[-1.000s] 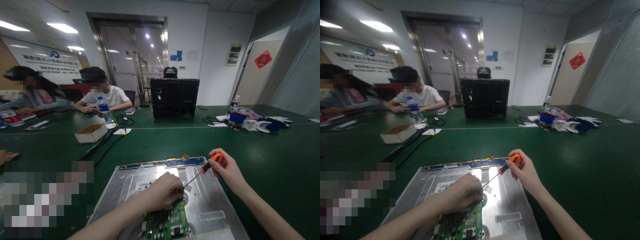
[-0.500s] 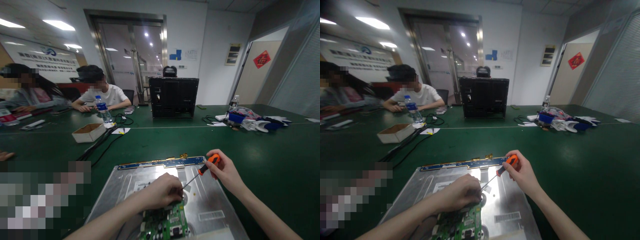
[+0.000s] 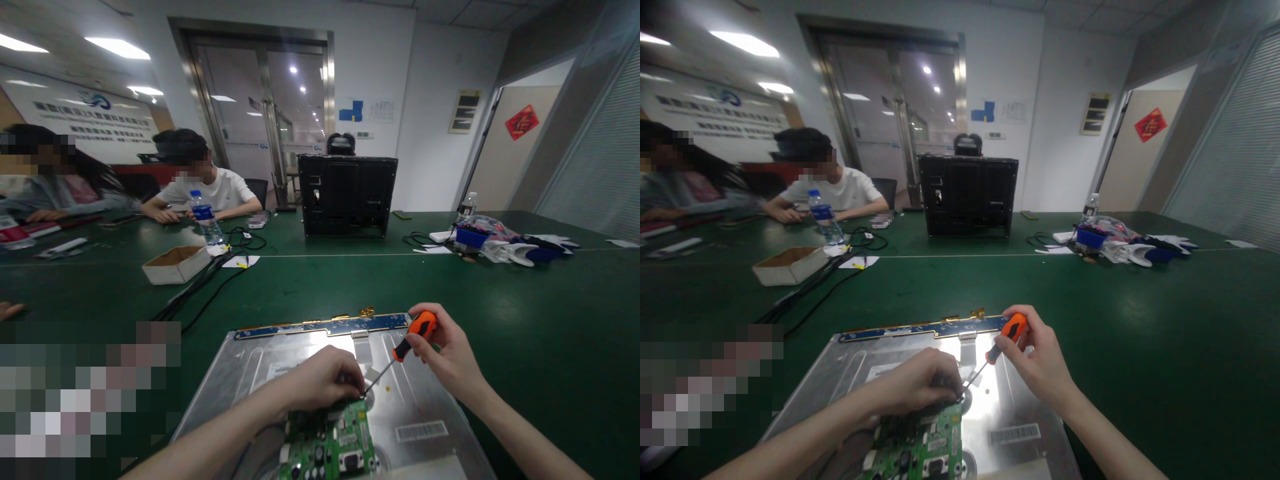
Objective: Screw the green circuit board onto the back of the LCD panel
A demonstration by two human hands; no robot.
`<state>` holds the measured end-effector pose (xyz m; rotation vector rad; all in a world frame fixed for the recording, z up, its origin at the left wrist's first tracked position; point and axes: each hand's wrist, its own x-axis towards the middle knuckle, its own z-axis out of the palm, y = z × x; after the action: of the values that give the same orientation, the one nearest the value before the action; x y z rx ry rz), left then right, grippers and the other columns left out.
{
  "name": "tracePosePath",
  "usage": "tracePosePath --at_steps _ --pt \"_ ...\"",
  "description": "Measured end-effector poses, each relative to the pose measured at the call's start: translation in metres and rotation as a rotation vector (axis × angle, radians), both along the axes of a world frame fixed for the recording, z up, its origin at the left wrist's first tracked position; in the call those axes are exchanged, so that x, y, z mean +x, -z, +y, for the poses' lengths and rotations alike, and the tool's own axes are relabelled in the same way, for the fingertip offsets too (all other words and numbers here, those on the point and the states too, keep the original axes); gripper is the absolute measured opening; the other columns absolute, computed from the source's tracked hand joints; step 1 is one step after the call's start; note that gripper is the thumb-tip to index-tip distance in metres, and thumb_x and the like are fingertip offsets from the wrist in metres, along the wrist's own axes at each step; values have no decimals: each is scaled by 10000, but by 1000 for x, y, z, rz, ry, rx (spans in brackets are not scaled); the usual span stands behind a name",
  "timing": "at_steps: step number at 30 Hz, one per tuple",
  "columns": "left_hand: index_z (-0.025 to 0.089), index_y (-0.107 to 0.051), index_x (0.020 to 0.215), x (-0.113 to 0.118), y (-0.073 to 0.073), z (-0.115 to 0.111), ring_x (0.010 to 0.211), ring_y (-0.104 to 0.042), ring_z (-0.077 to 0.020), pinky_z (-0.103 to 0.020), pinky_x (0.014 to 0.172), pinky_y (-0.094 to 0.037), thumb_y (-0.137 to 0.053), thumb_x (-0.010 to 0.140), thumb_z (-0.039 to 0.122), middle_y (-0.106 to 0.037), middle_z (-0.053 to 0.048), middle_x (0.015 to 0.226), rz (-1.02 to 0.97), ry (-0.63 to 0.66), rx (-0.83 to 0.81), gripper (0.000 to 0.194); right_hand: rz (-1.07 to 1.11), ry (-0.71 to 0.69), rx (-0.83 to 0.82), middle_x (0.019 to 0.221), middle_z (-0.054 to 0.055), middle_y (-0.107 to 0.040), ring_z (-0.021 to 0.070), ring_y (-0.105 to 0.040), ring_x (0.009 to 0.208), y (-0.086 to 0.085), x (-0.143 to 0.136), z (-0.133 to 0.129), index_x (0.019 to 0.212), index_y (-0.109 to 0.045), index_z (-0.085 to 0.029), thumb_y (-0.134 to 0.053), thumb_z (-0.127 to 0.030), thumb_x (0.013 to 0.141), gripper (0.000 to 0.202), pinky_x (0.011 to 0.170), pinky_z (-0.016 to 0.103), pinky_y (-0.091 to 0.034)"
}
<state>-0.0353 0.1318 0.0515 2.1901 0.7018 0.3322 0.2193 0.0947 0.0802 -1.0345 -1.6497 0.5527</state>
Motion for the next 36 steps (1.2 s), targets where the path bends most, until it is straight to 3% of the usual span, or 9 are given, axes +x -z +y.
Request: tracePosePath --at_steps 7,9,15,36 --pt "186 -796 846 4 1 0 693 -645 -165 -224 661 -460 -744 871 284 -729 -8 755 4 -36 -19 113 -392 -166 449 670 -55 -602 91 -515 478 -35 -25 0 1118 -480 -212 -582 -236 948 199 476 190 -398" --pt "186 -795 839 4 1 0 698 -645 -166 -222 667 -464 -740 874 283 -730 -5 757 -2 -33 -32 117 -424 -208 492 676 -52 -606 93 -513 491 -44 -32 4 1074 -481 -214 -589 -233 920 189 490 198 -389" --pt "179 -792 833 3 3 1 696 -626 -163 -219 679 -473 -730 882 308 -717 2 734 -24 -25 -62 151 -522 -326 458 663 -45 -580 95 -468 485 -58 -50 18 982 -473 -206 -563 -198 840 168 467 213 -309" --pt "168 -766 794 4 -2 -1 680 -608 -161 -225 656 -461 -698 838 185 -695 6 715 -20 -17 -53 83 -569 -370 333 671 -41 -614 103 -501 492 -44 -47 26 981 -474 -216 -570 -201 816 191 496 208 -339"
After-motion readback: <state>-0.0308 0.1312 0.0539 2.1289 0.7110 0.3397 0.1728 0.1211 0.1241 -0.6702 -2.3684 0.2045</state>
